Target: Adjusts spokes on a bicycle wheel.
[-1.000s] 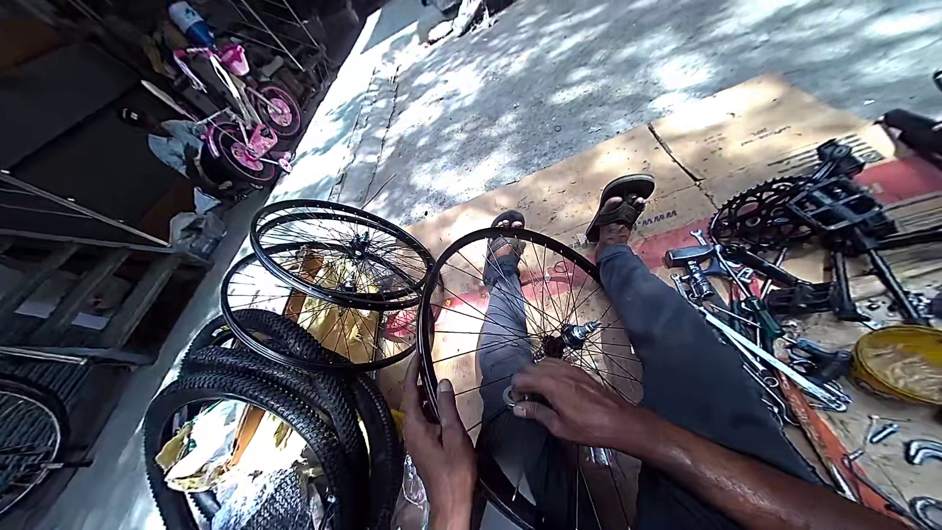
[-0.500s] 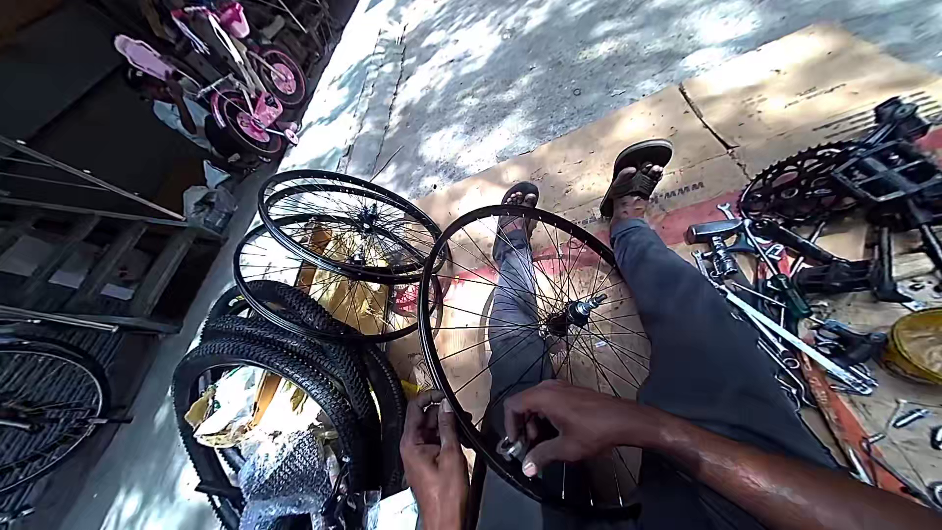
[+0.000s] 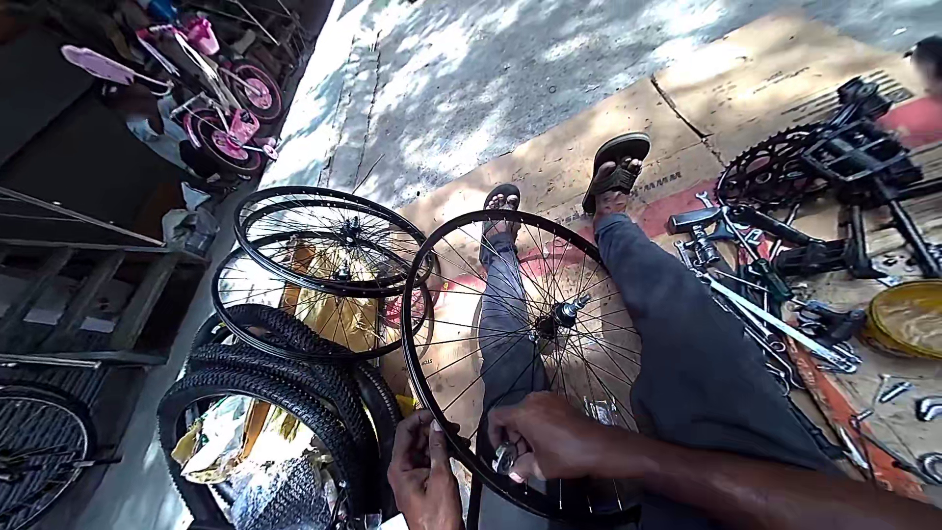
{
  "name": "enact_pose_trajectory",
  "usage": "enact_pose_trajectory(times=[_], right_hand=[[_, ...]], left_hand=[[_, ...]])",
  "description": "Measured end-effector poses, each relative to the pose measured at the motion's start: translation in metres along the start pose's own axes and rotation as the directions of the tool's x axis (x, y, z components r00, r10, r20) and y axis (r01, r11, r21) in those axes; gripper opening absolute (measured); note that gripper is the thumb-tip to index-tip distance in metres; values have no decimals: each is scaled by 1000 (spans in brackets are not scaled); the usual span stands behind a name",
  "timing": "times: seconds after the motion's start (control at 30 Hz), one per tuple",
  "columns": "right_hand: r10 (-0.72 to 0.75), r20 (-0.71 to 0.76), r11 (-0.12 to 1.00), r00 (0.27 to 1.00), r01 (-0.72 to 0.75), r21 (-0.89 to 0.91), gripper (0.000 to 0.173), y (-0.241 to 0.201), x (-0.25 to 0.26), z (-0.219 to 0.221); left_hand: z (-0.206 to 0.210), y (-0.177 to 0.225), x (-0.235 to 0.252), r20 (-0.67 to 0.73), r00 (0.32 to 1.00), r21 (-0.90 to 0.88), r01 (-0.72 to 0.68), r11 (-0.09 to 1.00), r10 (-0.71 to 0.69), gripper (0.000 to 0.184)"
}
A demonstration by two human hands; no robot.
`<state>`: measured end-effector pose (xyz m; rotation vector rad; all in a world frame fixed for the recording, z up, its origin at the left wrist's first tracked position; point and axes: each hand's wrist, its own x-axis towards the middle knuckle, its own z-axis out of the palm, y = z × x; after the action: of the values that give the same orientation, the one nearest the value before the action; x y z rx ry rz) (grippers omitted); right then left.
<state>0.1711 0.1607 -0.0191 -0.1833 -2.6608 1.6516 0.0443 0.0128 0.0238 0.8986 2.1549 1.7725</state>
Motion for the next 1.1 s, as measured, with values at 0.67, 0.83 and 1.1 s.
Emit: enact_pose_trajectory(times=[0.67,0.83,1.1], right_hand=[[-128,-93,971,987,105,-216,14,7,1,18],[-267,142,957,953,246,151,33,21,-6,-20],[-93,-76,976,993,76,-204,18,2,2,15]], left_hand=[[3,-5,-6,-13,1000,12,24,1000,-24,26],[2,-3,-3,-17,999,1,29,1000,-29,18],[4,2,-4,-18,1000,16,26,1000,-26,19]])
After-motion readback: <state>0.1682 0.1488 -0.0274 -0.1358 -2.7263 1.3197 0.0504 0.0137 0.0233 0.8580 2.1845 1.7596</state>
